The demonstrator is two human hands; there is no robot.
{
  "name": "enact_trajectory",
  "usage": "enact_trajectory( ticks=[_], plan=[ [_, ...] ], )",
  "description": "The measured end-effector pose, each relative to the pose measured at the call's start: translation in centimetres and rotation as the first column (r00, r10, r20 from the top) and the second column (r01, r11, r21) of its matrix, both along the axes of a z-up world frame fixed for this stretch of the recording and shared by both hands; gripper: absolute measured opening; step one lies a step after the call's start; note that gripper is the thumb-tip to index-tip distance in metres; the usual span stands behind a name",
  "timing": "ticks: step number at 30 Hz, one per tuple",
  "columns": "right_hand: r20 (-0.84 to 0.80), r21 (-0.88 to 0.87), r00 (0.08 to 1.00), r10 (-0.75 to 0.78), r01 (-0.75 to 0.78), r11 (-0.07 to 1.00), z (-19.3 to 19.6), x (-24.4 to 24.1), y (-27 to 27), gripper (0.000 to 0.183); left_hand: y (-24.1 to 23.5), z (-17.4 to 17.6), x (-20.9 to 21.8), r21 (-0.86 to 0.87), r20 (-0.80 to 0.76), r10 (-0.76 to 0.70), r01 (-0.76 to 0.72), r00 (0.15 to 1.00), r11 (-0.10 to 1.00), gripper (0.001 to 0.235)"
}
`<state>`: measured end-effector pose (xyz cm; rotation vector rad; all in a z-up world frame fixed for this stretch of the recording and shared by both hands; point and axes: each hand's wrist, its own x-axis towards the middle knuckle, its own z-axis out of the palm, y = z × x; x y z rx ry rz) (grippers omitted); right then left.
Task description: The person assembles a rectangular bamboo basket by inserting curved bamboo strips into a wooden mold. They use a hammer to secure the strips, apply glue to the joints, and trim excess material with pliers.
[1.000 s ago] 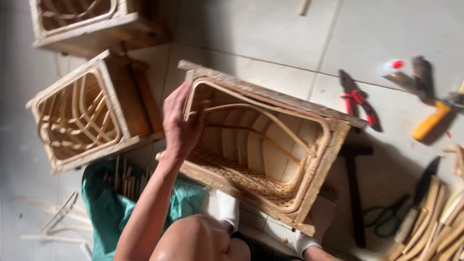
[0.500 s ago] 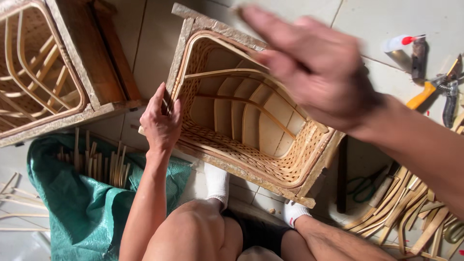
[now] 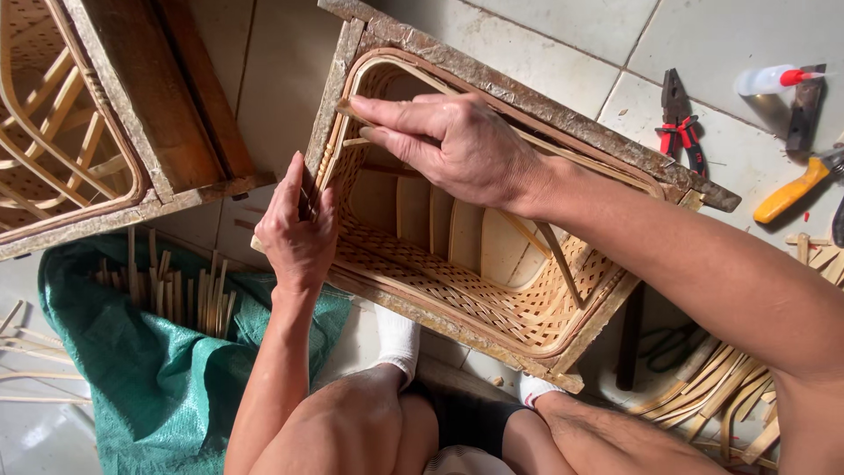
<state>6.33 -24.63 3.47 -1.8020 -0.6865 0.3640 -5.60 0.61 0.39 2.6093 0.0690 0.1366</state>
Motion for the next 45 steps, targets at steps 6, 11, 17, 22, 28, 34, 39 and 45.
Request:
enact_trajectory(
  ticks=[6,11,17,22,28,34,39,45],
  plan=[
    [-0.049,-0.011,0.996,0.068,-0.069,0.998,0.9,-0.3,0.7,0.037,-0.3,0.3,0.1,-0.034,-0.005,0.022,-0.022,1.0,0.999,0.051],
    [-0.042,0.033,0.995,0.096,-0.094,0.995,0.7,-0.8,0.8,0.037,0.1,0.0,0.0,-0.013,-0.002,0.023,-0.023,1.0,1.0,0.052],
    [-0.066,-0.027,0.985,0.161,-0.163,0.986,1.6,-0.6,2.0,0.036,-0.4,0.5,0.4,-0.09,-0.015,0.051,-0.052,0.999,0.995,0.051],
    [-0.243,-0.201,0.957,0.155,-0.206,0.958,2.3,0.3,3.8,0.039,0.1,2.0,1.0,-0.086,0.108,-0.016,0.025,0.994,0.996,0.054],
    [-0.298,-0.176,0.937,0.18,-0.239,0.955,-1.6,-0.8,3.7,0.037,0.5,1.6,1.0,-0.041,0.112,-0.145,0.15,0.983,0.988,0.055],
    [-0.351,-0.169,0.913,0.21,-0.282,0.944,-1.8,-1.0,4.3,0.037,0.8,1.4,0.7,0.019,0.038,-0.235,0.234,0.971,0.972,0.063],
    [-0.315,-0.23,0.922,0.225,-0.304,0.924,-1.9,-0.7,4.5,0.036,0.9,0.7,0.6,0.024,0.061,-0.224,0.223,0.973,0.974,0.064],
    [0.087,-0.531,0.986,0.141,-0.074,0.844,1.9,-3.2,0.5,0.05,-0.2,1.7,1.3,-0.101,0.103,0.014,-0.004,0.995,0.995,0.076]
  ],
)
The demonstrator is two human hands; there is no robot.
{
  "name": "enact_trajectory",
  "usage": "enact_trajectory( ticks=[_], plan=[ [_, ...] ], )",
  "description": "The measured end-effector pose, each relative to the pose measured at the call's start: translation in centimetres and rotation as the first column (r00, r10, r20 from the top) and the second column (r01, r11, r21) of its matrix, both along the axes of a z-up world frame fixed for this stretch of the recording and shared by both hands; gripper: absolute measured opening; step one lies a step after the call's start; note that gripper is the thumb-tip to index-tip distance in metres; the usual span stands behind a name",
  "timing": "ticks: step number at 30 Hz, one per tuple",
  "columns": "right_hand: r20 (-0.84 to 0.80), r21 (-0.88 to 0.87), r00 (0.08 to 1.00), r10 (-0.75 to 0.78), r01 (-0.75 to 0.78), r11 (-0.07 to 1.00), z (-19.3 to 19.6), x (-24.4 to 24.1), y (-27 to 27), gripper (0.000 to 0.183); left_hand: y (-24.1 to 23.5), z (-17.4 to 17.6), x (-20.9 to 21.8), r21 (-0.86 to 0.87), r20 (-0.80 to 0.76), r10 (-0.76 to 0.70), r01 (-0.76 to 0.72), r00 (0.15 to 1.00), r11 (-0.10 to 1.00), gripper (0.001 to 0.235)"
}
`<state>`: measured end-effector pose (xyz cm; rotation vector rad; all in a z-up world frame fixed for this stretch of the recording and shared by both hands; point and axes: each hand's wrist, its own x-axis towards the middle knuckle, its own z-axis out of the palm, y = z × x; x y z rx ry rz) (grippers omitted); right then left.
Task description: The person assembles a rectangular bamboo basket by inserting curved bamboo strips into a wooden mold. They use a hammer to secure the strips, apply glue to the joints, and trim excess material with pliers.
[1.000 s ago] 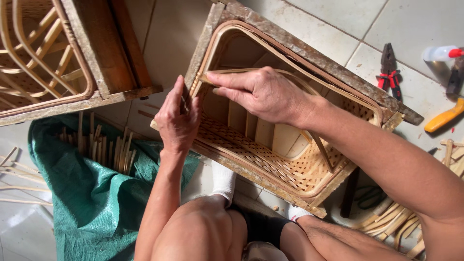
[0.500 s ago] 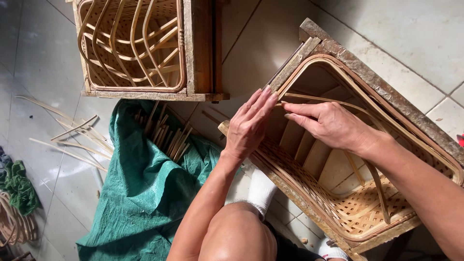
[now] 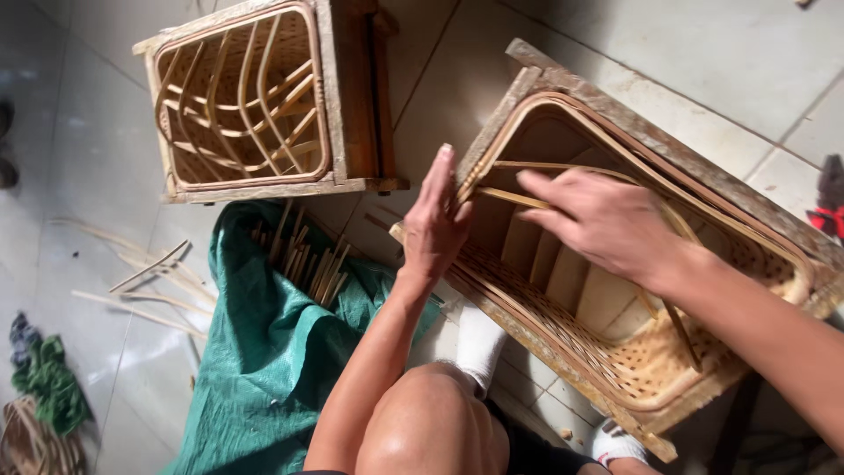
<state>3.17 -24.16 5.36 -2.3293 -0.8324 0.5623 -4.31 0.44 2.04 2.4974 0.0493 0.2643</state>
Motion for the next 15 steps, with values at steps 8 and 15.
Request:
enact_trajectory(
  ticks=[8,15],
  plan=[
    [-0.325,0.281,0.469,-0.821,0.877,0.389,0.3,-19.4,-17.8,0.043,0.6,-2.0,-0.7,0.179,-0.328,0.155,-0.1,0.932,0.979,0.059],
    [-0.711,-0.065,0.131,-0.69,0.966,0.251,-6.9,-25.4,-18.9,0.047,-0.3,-2.0,-2.1,0.189,-0.31,0.154,-0.098,0.938,0.977,0.049]
  ],
)
